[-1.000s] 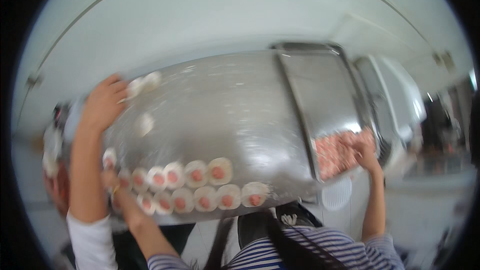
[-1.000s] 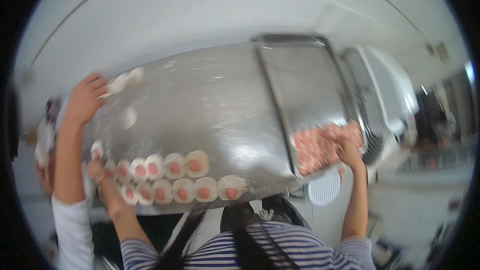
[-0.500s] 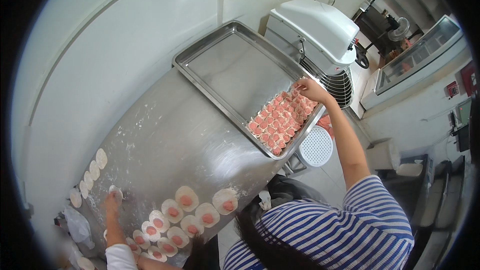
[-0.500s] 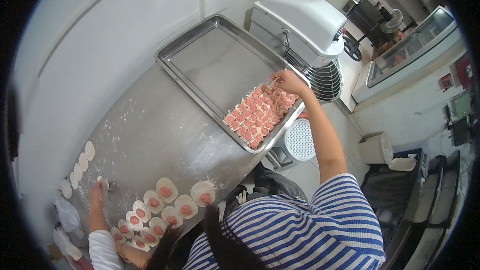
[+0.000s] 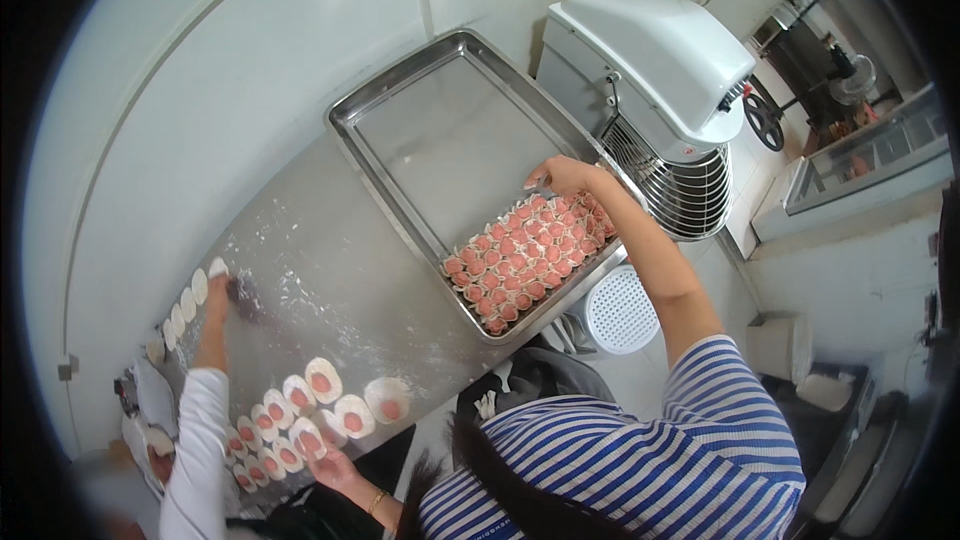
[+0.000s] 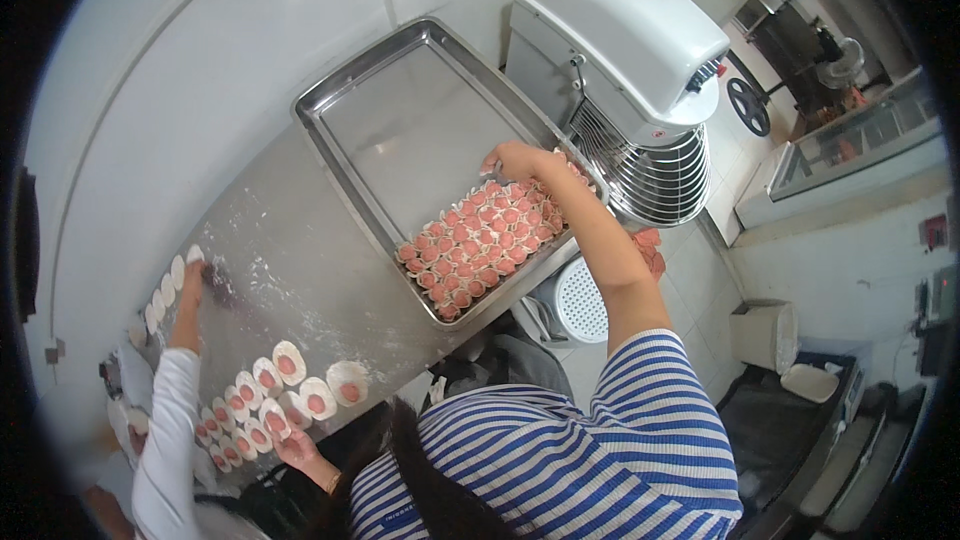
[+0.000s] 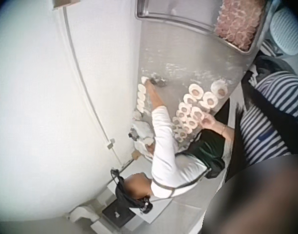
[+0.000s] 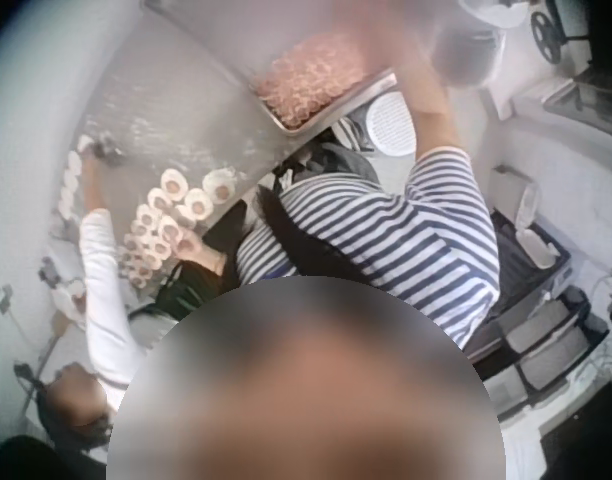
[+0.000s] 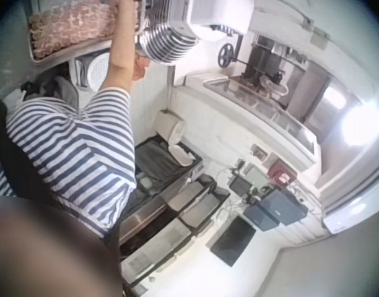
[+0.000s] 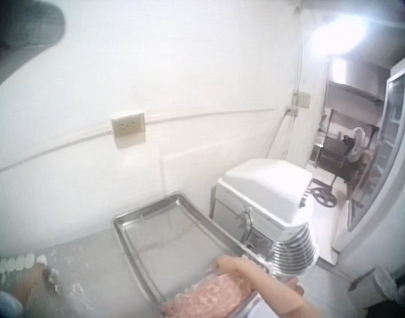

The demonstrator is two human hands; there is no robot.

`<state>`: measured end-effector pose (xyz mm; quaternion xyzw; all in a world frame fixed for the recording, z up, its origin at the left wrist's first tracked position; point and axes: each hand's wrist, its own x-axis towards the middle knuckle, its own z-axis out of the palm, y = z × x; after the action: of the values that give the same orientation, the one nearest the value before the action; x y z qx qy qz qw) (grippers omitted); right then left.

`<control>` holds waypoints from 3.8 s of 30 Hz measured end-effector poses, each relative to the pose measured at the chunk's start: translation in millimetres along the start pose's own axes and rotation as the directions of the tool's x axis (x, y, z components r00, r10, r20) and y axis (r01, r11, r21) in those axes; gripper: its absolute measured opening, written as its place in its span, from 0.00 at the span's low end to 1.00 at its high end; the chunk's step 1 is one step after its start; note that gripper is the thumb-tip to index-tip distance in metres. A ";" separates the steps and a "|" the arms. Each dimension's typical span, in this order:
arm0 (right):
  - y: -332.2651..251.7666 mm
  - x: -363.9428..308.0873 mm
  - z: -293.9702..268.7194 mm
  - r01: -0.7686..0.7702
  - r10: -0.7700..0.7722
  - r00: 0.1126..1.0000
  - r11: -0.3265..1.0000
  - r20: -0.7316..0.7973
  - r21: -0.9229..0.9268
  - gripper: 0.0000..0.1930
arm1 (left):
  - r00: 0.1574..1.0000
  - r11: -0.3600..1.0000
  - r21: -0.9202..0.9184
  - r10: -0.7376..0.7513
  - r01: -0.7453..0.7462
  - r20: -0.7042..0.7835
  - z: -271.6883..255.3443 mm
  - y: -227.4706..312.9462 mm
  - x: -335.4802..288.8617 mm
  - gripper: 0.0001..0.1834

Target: The person places small pink filling pieces onto round dough discs laid out on a stainless steel table, folds each disc into a dumpling, and places the finished dumplings onto a metal tray. Another person works alongside, also preparing dumplings.

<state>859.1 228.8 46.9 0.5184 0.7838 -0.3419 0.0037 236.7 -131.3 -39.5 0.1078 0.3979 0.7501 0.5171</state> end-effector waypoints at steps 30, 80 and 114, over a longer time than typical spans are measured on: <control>-5.7 1.4 22.0 0.348 -0.278 0.924 0.896 -0.262 0.275 0.14 | 0.986 0.967 -0.215 -0.155 0.137 -0.065 255.5 -155.3 -105.5 0.18; -211.5 -50.4 223.8 0.112 -0.313 0.950 0.368 0.010 0.923 0.15 | 0.995 0.960 0.263 -0.082 0.094 -0.057 191.0 -147.4 -94.5 0.11; -204.4 -33.2 217.4 0.533 -0.529 0.844 0.808 -0.089 0.252 0.09 | 0.989 0.235 0.961 0.037 -0.146 0.141 214.6 -161.3 -74.7 0.13</control>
<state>632.0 37.8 1.1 0.2768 0.8439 -0.4280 -0.1677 504.0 -67.6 6.5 0.4593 0.7449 0.3688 0.3133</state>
